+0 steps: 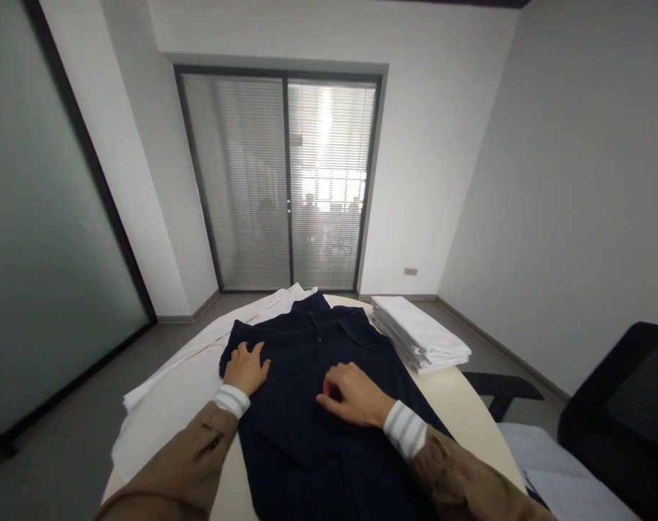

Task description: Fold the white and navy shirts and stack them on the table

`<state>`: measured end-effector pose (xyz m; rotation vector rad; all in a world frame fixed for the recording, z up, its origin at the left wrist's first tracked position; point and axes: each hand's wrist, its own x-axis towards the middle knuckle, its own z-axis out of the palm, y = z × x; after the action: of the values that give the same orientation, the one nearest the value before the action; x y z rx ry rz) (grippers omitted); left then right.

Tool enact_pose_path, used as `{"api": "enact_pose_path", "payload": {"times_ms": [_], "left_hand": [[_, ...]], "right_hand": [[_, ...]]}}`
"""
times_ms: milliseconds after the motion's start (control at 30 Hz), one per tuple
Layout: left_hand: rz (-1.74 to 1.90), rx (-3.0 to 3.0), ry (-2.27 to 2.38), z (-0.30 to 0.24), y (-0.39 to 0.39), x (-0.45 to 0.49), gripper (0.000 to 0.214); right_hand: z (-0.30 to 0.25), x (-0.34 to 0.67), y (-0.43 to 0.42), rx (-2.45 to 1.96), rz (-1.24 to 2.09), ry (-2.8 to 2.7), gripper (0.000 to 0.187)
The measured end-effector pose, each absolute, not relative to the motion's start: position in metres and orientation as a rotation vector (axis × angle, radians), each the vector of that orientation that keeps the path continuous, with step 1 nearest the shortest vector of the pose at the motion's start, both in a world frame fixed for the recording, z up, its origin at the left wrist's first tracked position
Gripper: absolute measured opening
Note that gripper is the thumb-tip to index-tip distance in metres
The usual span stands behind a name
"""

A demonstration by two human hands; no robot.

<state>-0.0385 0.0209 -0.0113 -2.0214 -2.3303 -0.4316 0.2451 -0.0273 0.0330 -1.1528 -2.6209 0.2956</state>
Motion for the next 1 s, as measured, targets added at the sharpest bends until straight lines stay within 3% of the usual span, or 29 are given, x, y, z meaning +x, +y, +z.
{"api": "enact_pose_path", "payload": {"times_ms": [67,200,367,433,500,600,867,933,1000], "left_hand": [[-0.535,-2.062,-2.391,-0.015,0.032,-0.049,0.047],[-0.676,-2.216,-2.374,-0.020,0.052,-0.062,0.031],[-0.827,-2.185,-2.344,-0.013,0.066,-0.069,0.027],[-0.853,-2.138,-2.337,-0.012,0.067,-0.071,0.027],[-0.848,-2.065,-2.355,-0.013,0.067,-0.073,0.030],[-0.808,-1.927,-2.418,-0.022,0.067,-0.078,0.044],[-0.792,-1.801,-2.586,-0.042,0.070,-0.094,0.057],[-0.838,-1.781,-2.585,-0.040,0.071,-0.100,0.053],[-0.888,-1.779,-2.579,-0.038,0.072,-0.107,0.050]], "right_hand": [[0.037,0.229,-0.051,-0.938,0.518,-2.803,0.049],[0.031,0.207,-0.078,-0.833,0.532,-2.969,0.057],[0.024,0.191,-0.083,-0.583,0.616,-3.080,0.031],[0.022,0.186,-0.085,-0.492,0.542,-3.050,0.033],[0.018,0.184,-0.089,-0.378,0.448,-3.010,0.045],[0.008,0.187,-0.096,-0.244,0.377,-3.002,0.044],[0.004,0.199,-0.102,-0.155,0.583,-3.019,0.046],[0.016,0.202,-0.098,-0.171,0.654,-2.989,0.053],[0.025,0.207,-0.093,-0.273,0.697,-2.954,0.074]]}}
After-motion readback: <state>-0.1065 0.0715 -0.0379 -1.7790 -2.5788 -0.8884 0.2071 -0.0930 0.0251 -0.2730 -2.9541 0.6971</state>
